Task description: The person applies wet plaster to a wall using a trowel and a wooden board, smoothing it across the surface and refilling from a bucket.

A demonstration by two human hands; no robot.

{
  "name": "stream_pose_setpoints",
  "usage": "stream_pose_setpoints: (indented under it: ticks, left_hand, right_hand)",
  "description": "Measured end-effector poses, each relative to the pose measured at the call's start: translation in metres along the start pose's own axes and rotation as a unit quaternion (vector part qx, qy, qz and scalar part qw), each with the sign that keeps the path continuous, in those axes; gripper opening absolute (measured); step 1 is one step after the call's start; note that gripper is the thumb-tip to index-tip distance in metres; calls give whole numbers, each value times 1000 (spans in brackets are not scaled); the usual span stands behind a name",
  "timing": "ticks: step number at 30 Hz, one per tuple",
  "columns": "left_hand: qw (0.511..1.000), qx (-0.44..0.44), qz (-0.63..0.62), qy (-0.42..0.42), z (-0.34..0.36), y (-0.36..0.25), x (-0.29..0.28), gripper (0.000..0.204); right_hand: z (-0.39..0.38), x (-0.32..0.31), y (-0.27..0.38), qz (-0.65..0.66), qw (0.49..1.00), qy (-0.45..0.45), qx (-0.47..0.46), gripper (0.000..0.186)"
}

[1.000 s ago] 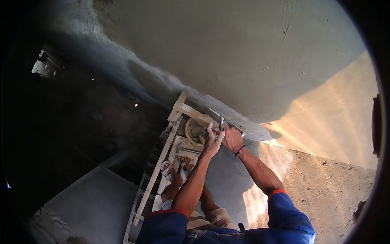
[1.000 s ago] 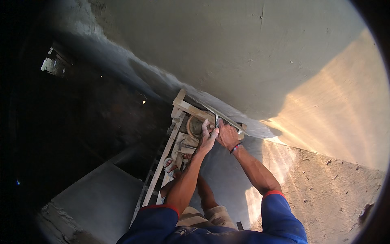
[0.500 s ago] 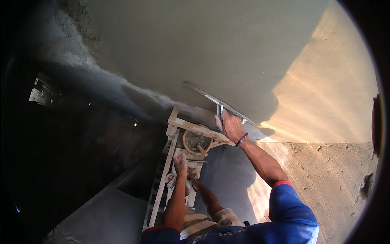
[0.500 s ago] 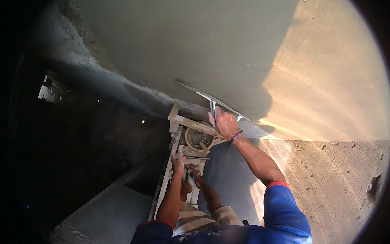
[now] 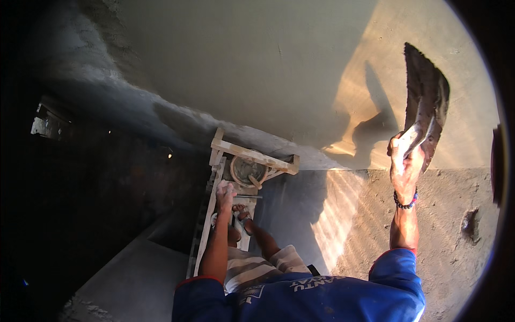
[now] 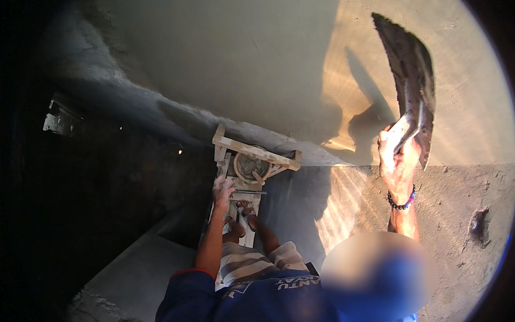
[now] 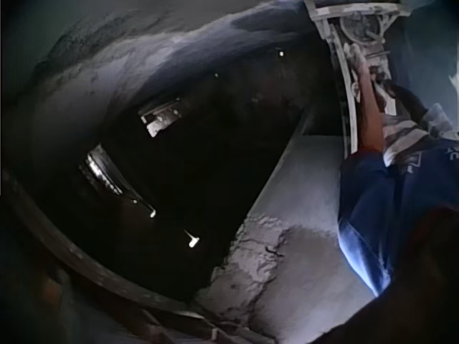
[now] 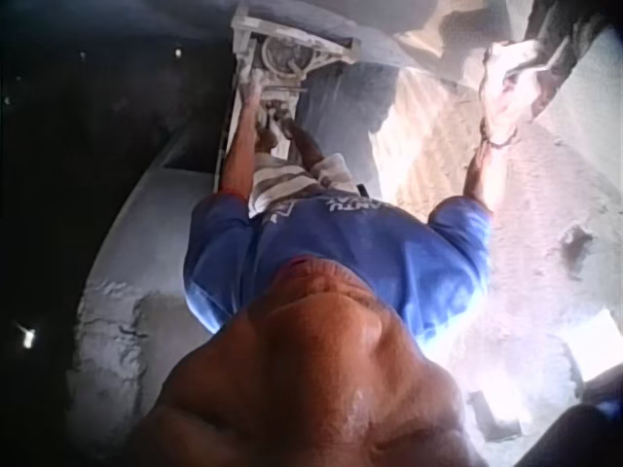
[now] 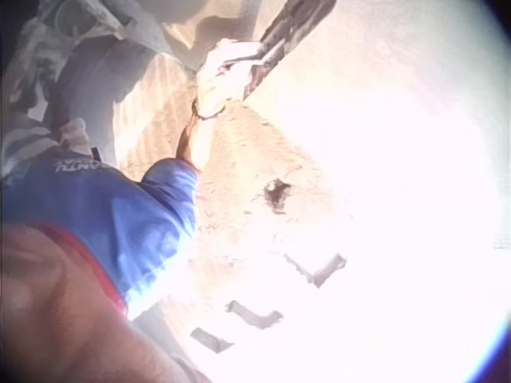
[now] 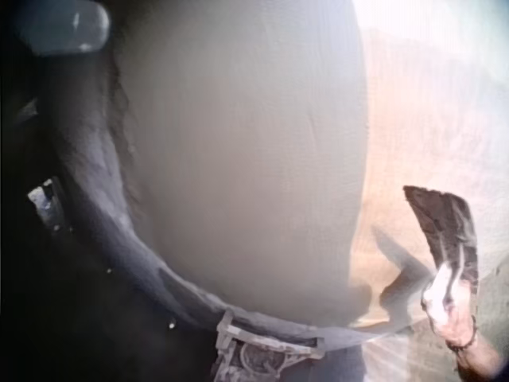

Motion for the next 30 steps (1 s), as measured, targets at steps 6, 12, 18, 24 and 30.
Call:
stream_pose_setpoints:
  ticks: [6, 12, 18, 24, 30]
  left_hand:
    - [994, -78, 73, 23, -27, 29, -5, 51]
    - [993, -84, 78, 17, -14, 72, -29, 50]
    - [989, -98, 110, 25, -5, 64, -24, 45]
    - [994, -67, 83, 21, 12, 60, -12, 42]
    - [990, -115, 67, 43, -1, 44, 14, 45]
  right_hand:
    - [-185, 157, -104, -174, 954, 230, -87, 34]
    - [-236, 250, -218, -223, 899, 376, 19, 36]
    - [-139, 170, -179, -231, 913, 336, -34, 32]
    - [-62, 67, -83, -55, 983, 144, 104, 15]
    - [-239, 202, -177, -121, 931, 342, 30, 42]
Point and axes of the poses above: each hand's wrist, its own z-axis towards the middle knuckle, its own x-axis out of the palm, y = z × x, the point moved 6 cm from there along z, towards the middle knuckle, and after that the axes turned 13 degrees about -y, right-handed, at the moved point
